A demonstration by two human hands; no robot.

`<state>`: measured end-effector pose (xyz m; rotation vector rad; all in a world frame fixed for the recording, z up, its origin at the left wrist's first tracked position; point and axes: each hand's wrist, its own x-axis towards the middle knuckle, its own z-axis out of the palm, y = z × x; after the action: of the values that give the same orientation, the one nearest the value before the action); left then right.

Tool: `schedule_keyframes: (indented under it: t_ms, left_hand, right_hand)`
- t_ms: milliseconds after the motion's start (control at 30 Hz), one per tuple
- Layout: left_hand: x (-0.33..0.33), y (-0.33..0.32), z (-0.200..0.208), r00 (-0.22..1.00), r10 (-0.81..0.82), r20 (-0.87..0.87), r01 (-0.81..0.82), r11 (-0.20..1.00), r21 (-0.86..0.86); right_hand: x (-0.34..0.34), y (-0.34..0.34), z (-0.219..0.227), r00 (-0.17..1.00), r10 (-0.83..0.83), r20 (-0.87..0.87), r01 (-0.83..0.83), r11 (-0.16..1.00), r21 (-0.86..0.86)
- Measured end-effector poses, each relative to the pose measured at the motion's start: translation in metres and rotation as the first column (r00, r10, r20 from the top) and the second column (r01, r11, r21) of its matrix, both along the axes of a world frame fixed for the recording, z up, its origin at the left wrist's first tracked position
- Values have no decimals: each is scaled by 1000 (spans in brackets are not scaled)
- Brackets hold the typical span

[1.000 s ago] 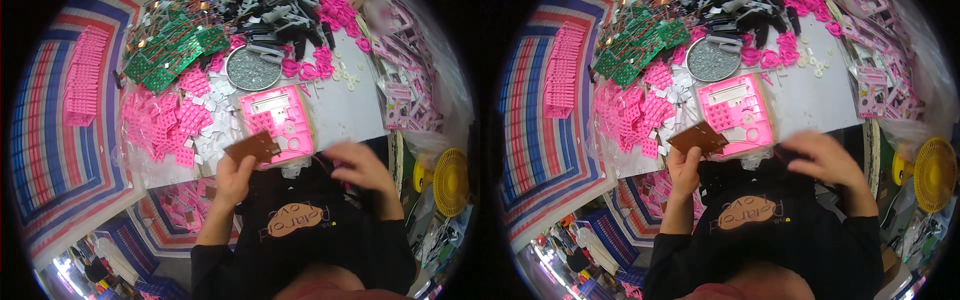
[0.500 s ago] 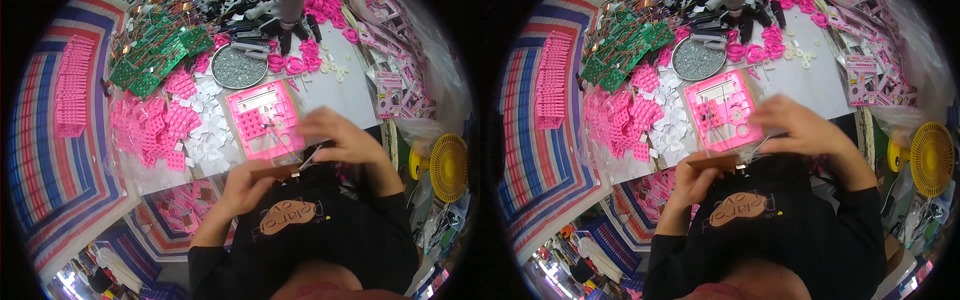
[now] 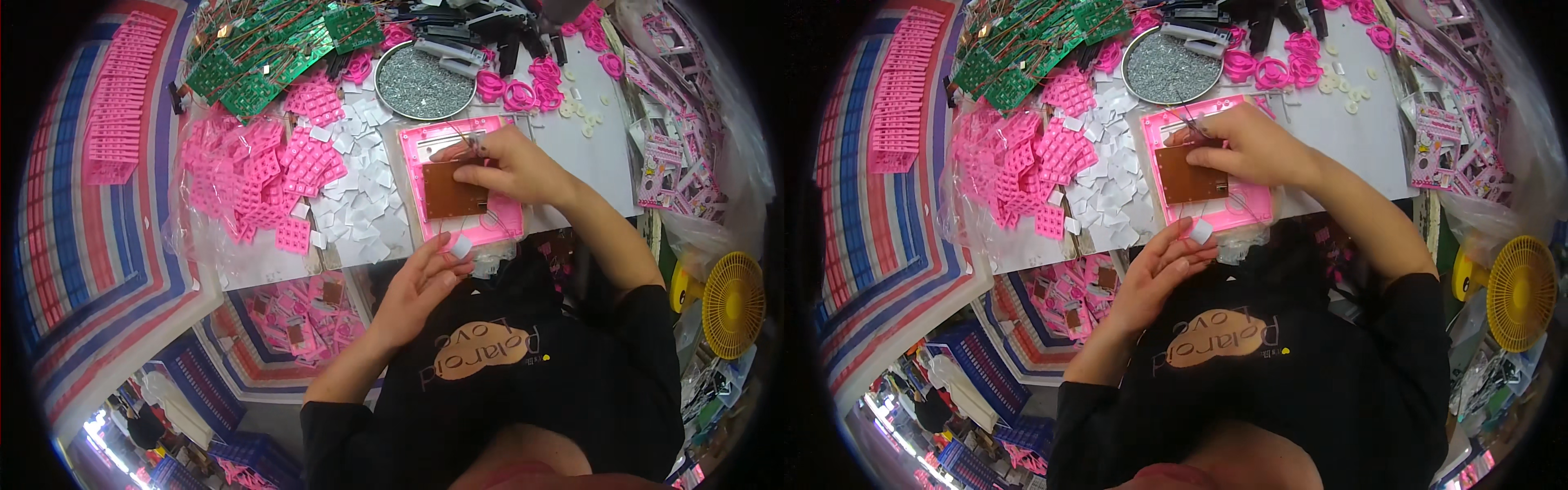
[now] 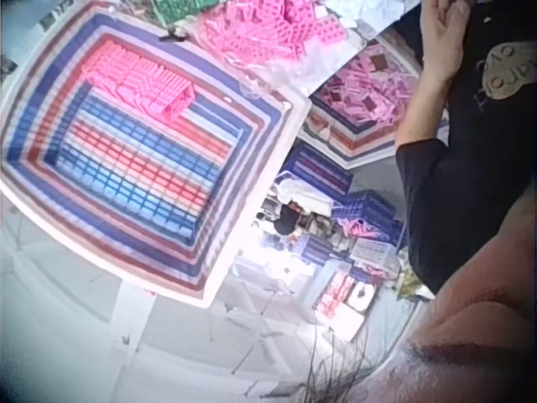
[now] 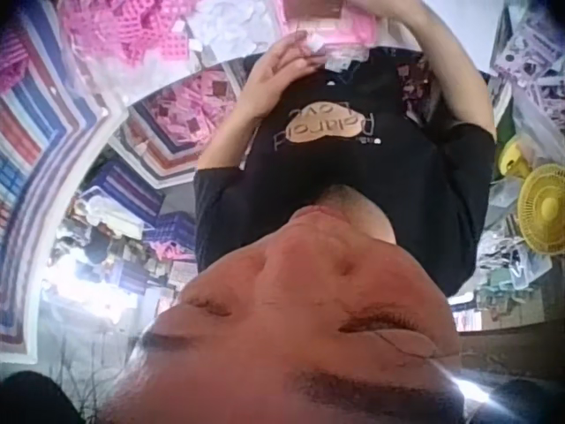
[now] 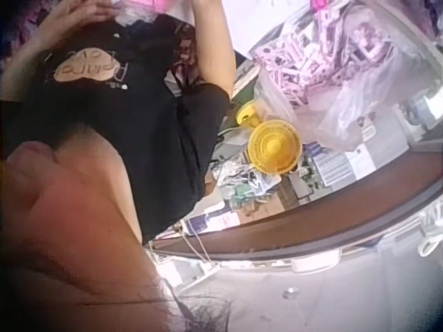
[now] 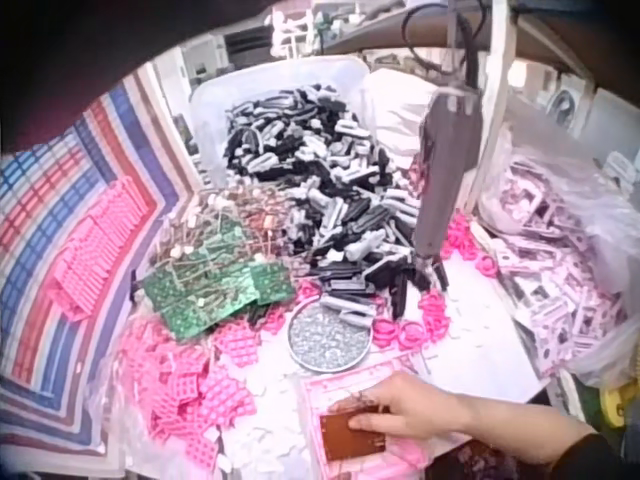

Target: Assemble internal components and decorative elements of a pink toy piggy bank using a hot glue gun.

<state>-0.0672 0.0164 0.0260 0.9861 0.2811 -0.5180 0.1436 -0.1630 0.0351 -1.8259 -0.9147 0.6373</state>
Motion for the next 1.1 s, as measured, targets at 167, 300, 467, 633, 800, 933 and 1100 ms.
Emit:
schedule_keyframes:
  t_ms: [167,300,467,633,800,933,1100]
  left_hand:
    - [-4,23,34,971,-233,44,161,784,599]
    - [15,30,30,883,-365,296,-159,361,919]
    - [48,16,-4,585,-737,339,-479,24,877]
    - [53,12,4,589,-744,316,-476,-3,880]
    - [54,11,6,605,-742,290,-454,-22,891]
    - [90,31,35,607,-771,191,-163,114,980]
    - [203,65,7,626,-541,562,-517,251,818]
  right_hand:
    - [2,13,-8,973,29,229,21,976,-216]
    - [-3,17,-11,919,6,395,89,971,-222]
    - [-13,30,14,553,-91,828,351,927,-132]
    - [-36,-9,-5,746,43,664,-22,999,-39]
    - [-64,0,11,618,328,714,-21,915,-402]
    - [-57,2,10,573,396,717,-25,883,-468]
    - [-66,4,13,532,396,749,-1,885,-466]
